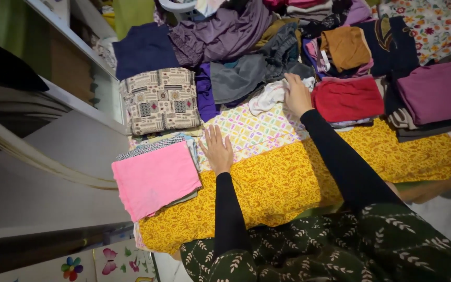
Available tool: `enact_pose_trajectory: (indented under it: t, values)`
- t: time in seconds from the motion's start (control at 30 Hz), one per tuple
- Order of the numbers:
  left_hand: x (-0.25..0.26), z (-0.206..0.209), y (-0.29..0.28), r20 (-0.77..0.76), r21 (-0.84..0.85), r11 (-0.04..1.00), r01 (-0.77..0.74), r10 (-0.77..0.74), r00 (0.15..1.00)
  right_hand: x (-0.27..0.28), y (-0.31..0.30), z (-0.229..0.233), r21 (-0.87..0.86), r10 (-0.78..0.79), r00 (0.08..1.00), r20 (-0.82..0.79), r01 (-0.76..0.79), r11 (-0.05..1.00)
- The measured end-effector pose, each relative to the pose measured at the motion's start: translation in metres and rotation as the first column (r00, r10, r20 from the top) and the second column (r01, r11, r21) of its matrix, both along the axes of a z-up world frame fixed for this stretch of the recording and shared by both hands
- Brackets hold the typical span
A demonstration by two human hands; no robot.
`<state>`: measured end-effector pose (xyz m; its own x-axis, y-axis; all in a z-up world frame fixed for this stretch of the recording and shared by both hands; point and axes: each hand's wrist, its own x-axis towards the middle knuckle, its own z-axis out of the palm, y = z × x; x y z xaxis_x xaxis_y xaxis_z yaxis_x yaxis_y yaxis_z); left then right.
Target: Fold various items of clothing and organize them into neat stacks.
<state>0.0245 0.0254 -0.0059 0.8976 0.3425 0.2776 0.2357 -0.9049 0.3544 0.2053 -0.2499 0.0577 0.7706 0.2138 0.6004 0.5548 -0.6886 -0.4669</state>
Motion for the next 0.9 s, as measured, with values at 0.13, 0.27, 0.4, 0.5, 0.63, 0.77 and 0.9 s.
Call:
enact_pose_trajectory:
  t: [0.13,0.27,0.4,0.5,0.63,0.77,0.9]
  values:
    - [0.003,-0.003,0.002,0.008,0.04,0.999,-0.001,0.0,1.0,-0.001,0.016,-0.033,-0.073,-0.106,0.978,-0.178,0.094,0.993]
    - [0.005,-0.002,0.003,-0.001,0.006,1.0,0.004,-0.004,1.0,-0.068,0.04,-0.039,-0.069,-0.079,0.985,-0.155,0.069,0.995]
    - [0.008,-0.006,0.003,0.057,0.023,0.999,0.027,-0.029,0.998,-0.137,0.056,-0.026,0.023,0.088,0.994,-0.066,-0.086,0.996]
    - [0.015,-0.011,-0.01,0.289,0.051,0.97,0.238,-0.243,0.926,-0.144,0.054,-0.035,0.085,0.126,0.988,-0.084,-0.119,0.989]
    - [0.012,0.056,-0.058,0.447,0.07,0.934,0.349,-0.342,0.826,-0.146,0.058,-0.027,0.107,0.14,0.99,0.018,-0.142,0.984]
    - [0.017,0.061,-0.082,0.486,-0.057,0.884,0.464,-0.381,0.786,-0.148,0.054,-0.024,0.221,0.047,0.999,-0.005,-0.045,0.974]
    - [0.034,0.034,-0.088,0.411,-0.14,0.899,0.414,-0.328,0.851,-0.142,0.049,-0.028,0.304,-0.042,0.998,-0.055,0.057,0.951]
